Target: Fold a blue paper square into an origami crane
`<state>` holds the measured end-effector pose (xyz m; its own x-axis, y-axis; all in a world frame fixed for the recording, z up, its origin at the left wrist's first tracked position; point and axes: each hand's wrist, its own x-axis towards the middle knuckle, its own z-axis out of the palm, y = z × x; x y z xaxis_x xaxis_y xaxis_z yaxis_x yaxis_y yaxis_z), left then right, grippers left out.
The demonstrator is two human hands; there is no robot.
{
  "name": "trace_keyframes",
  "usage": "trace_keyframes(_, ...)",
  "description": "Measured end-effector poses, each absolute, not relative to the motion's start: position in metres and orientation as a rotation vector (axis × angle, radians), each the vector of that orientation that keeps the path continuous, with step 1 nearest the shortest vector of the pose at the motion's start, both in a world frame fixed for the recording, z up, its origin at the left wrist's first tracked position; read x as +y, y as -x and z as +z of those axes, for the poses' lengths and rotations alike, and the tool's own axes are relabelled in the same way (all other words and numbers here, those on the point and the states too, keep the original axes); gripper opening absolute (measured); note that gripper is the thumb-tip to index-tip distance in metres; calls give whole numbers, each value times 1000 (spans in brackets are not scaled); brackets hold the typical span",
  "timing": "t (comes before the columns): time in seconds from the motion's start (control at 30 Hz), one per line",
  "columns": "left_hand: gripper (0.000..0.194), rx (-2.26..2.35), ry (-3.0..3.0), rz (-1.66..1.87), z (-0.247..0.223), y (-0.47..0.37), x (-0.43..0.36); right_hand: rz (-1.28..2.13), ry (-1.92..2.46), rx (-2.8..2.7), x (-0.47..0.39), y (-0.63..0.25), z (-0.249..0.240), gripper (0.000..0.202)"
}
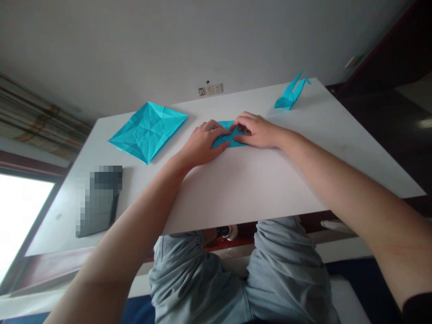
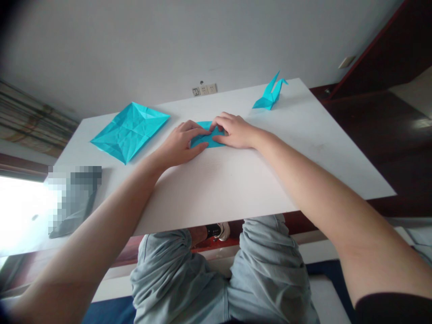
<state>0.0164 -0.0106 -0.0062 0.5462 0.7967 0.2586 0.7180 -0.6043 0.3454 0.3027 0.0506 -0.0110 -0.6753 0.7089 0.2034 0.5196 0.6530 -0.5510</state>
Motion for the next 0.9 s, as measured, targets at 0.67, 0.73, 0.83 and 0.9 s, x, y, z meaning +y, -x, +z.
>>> trace_keyframes(0.67, 49, 1287, -2584, 587, -9, -16, -9, 614, 937, -2461, 52, -302, -14, 32)
trace_keyframes(0.73, 50, 1292, -2586, 587, -10, -16, -9, 612, 937, -2464, 52, -302, -13, 33)
trace_keyframes(0.83, 50, 1299, -2589, 578, -10, -16, -9, 614, 937, -2465, 52, -301, -13, 32)
trace_keyframes(0.9, 49, 1302, -2587, 571, -10, -16, -9, 614, 939, -2466, 53, -301, -14, 32)
